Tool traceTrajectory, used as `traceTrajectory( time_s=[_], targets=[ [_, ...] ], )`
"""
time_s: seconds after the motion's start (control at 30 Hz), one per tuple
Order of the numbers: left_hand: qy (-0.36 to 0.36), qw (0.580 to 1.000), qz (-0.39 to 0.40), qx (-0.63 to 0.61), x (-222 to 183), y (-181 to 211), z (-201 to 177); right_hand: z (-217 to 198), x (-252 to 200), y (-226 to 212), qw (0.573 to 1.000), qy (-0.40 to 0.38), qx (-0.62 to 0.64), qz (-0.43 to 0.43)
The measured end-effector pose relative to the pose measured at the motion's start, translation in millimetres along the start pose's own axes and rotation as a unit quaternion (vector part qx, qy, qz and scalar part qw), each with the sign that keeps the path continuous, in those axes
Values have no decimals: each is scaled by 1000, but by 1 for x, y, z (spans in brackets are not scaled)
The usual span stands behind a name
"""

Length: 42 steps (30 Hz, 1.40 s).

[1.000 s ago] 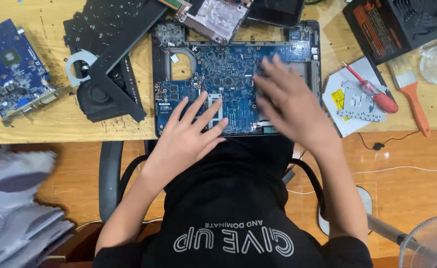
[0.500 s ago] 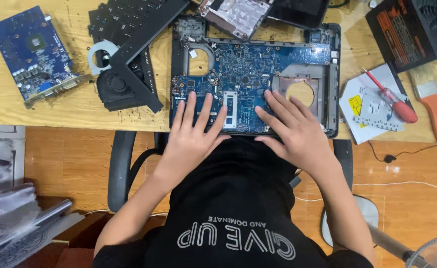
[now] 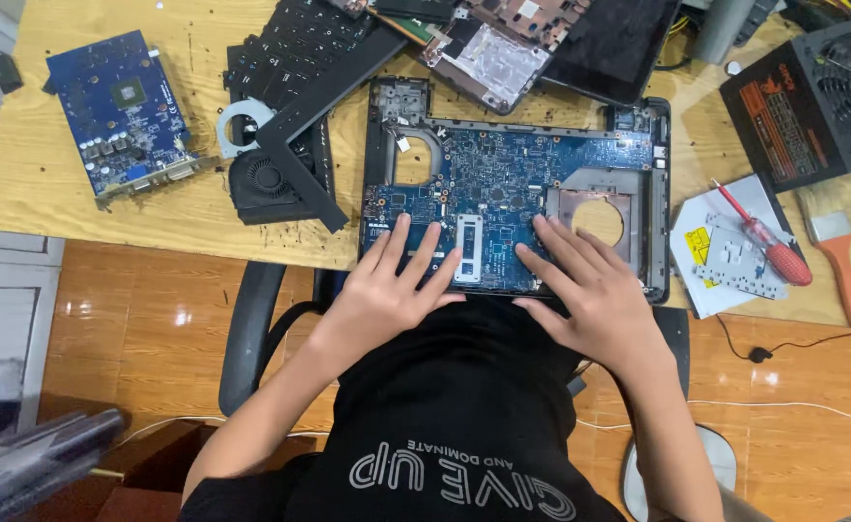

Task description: The person cleans the inside of a disassembled laptop, brushing dust from the motherboard and small circuit boards with a brush and using a screwdriver on the chassis. They then lift the motherboard out of the laptop base, set it on the desk, and work on its components by hand.

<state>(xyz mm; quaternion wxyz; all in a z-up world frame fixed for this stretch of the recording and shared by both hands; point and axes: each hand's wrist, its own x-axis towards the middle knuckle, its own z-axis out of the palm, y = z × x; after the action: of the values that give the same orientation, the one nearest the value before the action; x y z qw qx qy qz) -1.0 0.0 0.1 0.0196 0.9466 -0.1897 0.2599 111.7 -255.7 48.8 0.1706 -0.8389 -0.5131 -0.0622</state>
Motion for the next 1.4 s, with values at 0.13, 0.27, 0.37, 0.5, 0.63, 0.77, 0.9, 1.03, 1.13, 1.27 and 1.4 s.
traceTrajectory(
  time_s=[0.13, 0.27, 0.37, 0.5, 0.63, 0.77, 0.9, 1.03, 1.13, 1.27, 1.4],
  targets=[
    [13, 1000, 10, 13, -1, 4, -2, -5, 0, -3, 1000, 9, -1, -2],
    [29, 999, 21, 29, -1, 10, -5, -7, -1, -2, 1000, 6, 6, 0],
    [38, 999, 11, -36, -3, 1, 0, -8, 3, -6, 1000, 15, 11, -3],
    [-8, 989, -133, -67, 20, -42, -33, -9, 19, -13, 999, 37, -15, 6],
    [14, 984, -178, 26, 51, -68, -28, -6, 52, -22, 997, 42, -66, -4],
    [25, 970, -241, -2, 63, -77, -14, 1, 99, -24, 997, 52, 16, -56],
    [65, 947, -293, -112, 60, -85, -4, 18, 137, -15, 988, 70, 120, -74],
    [68, 925, -313, -205, 59, -94, 0, 33, 162, -10, 983, 57, 169, -28],
    [88, 921, -295, -238, 62, -101, 3, 43, 171, -3, 980, 107, 165, -34],
    [83, 919, -294, -249, 62, -107, 3, 50, 175, 5, 971, 94, 219, -3],
    [96, 908, -322, -248, 56, -115, 1, 56, 179, 4, 969, 74, 226, 73]
  ],
)
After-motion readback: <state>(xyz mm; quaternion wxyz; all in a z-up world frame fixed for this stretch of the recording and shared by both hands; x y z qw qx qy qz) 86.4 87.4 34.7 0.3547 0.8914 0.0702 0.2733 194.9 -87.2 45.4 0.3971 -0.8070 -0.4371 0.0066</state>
